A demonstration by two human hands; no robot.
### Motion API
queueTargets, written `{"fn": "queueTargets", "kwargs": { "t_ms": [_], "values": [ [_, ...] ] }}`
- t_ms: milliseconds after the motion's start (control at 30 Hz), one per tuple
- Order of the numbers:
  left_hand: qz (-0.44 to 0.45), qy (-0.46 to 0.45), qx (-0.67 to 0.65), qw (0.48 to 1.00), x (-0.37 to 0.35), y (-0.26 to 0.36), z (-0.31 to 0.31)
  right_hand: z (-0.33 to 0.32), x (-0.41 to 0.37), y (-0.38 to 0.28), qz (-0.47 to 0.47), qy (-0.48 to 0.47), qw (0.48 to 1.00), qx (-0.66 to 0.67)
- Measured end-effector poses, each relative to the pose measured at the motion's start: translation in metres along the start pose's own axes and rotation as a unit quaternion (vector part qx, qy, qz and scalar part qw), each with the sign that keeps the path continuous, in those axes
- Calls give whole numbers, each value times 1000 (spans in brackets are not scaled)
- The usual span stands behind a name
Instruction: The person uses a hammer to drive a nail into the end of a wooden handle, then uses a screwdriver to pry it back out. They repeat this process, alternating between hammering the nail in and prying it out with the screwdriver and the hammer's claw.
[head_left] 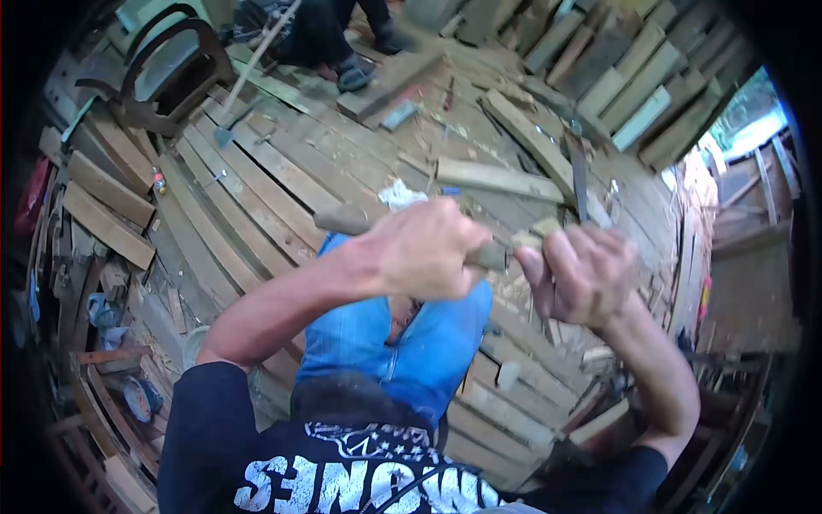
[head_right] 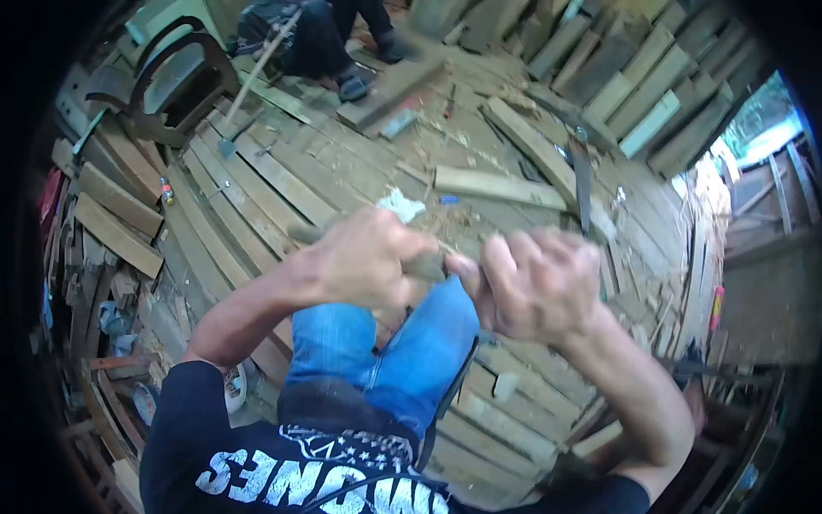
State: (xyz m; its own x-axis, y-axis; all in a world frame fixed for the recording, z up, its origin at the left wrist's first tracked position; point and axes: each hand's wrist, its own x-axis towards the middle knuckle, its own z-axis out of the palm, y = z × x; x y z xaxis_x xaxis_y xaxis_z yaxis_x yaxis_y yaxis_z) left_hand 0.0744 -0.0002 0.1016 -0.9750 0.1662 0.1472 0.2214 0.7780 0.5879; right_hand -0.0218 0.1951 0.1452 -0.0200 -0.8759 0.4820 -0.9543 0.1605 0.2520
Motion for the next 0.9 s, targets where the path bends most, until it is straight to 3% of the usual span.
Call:
{"fn": "queueTargets", "kwargs": {
  "t_ms": [33, 100, 167, 233, 333, 467, 533, 600, 667, 700, 800, 833, 900],
  "values": [
    [22, -13, -45, 999, 6, -9, 9, 9, -5, 3, 21, 24, 999, 25],
    [-26, -101, -48, 993, 19, -11, 10, 32, -17, 10, 52, 55, 995, 70],
    [-11, -103, -73, 992, 31, -20, 38, 56, -42, 15, 99, 70, 985, 125],
    [2, -115, -19, 993, 42, -28, 60, 88, -71, 21, 134, 62, 979, 143],
    [-11, -145, 2, 989, 45, -45, 74, 128, -94, 7, 227, 60, 938, 256],
    [-34, -174, 12, 984, 33, -80, 75, 178, -76, -1, 229, 81, 914, 325],
    [-78, -123, -2, 989, 33, -114, 79, 214, -52, 7, 206, 95, 925, 306],
    [-204, -170, 23, 964, 39, -130, 61, 249, -29, 13, 183, 102, 954, 212],
    [-264, -138, 64, 953, 42, -163, 59, 263, -4, 8, 193, 65, 973, 105],
    [-236, -74, 65, 967, 38, -179, 62, 268, 10, 4, 210, 73, 972, 69],
    [-182, 3, 126, 975, 45, -195, 71, 265, 26, 3, 254, 63, 965, 27],
    [-163, -16, 104, 981, 46, -197, 72, 264, 28, 3, 273, 39, 961, 11],
    [-135, 94, 116, 979, 48, -195, 78, 259, 23, 4, 279, 74, 956, 48]
  ]
}}
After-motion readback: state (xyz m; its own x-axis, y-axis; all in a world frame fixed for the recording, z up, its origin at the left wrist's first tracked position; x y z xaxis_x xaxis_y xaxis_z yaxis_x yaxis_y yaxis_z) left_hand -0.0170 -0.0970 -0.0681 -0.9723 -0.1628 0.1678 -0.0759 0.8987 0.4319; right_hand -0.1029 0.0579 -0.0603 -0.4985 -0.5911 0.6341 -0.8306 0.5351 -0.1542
